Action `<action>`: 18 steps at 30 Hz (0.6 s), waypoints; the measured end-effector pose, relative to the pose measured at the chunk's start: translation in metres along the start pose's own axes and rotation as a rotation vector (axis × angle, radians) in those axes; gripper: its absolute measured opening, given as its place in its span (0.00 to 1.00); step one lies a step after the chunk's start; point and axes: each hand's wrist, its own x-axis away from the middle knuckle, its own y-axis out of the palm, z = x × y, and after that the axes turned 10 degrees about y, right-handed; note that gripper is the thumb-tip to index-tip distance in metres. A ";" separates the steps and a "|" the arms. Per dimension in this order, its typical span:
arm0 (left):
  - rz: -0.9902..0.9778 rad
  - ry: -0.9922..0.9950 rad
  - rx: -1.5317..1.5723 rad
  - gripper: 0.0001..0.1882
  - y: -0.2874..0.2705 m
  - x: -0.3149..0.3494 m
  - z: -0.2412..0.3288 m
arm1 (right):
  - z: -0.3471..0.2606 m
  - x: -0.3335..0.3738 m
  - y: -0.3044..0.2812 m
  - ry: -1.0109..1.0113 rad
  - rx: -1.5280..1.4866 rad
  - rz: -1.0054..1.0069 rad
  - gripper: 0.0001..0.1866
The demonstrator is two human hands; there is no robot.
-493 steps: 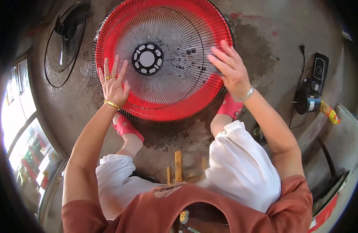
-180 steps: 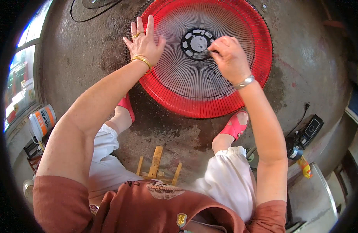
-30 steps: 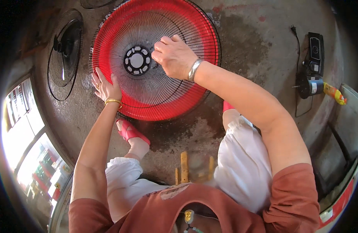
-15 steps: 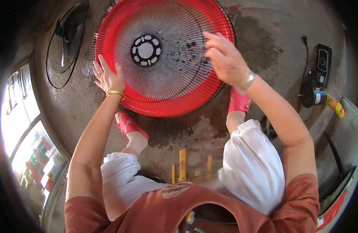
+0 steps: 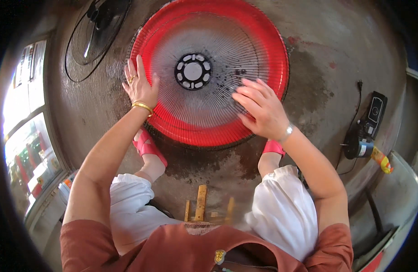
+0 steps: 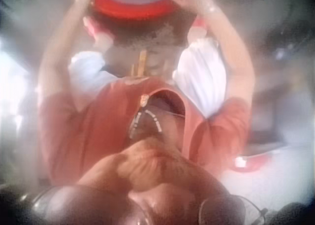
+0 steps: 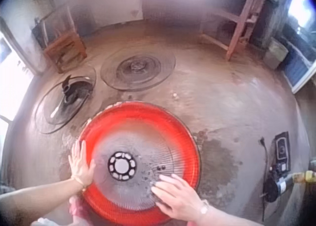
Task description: The person cleans fan grilles by scrubbing the surface of a metal fan grille with a sponge dipped in soapy water in a basin, then scrubs a second fan grille with the sponge.
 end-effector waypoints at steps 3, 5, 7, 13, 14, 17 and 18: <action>0.024 0.123 0.005 0.42 -0.001 -0.010 -0.008 | -0.009 0.014 -0.009 0.011 0.081 -0.057 0.25; 0.020 0.145 -0.001 0.42 -0.001 -0.021 -0.011 | -0.005 0.015 -0.007 -0.013 0.135 -0.048 0.24; 0.014 0.181 0.008 0.41 -0.002 -0.028 -0.012 | -0.004 0.009 -0.006 -0.056 0.210 0.000 0.22; 0.037 0.178 0.012 0.40 0.002 -0.030 -0.009 | 0.002 -0.010 -0.002 -0.050 0.052 0.110 0.20; 0.042 0.185 0.023 0.40 0.001 -0.029 -0.008 | -0.001 -0.014 -0.002 -0.007 -0.007 0.123 0.19; 0.043 0.176 0.014 0.40 -0.002 -0.027 -0.009 | -0.010 -0.030 0.001 -0.006 0.013 0.039 0.12; 0.046 0.174 0.009 0.41 -0.003 -0.026 -0.011 | -0.012 -0.037 0.005 -0.021 0.040 -0.013 0.10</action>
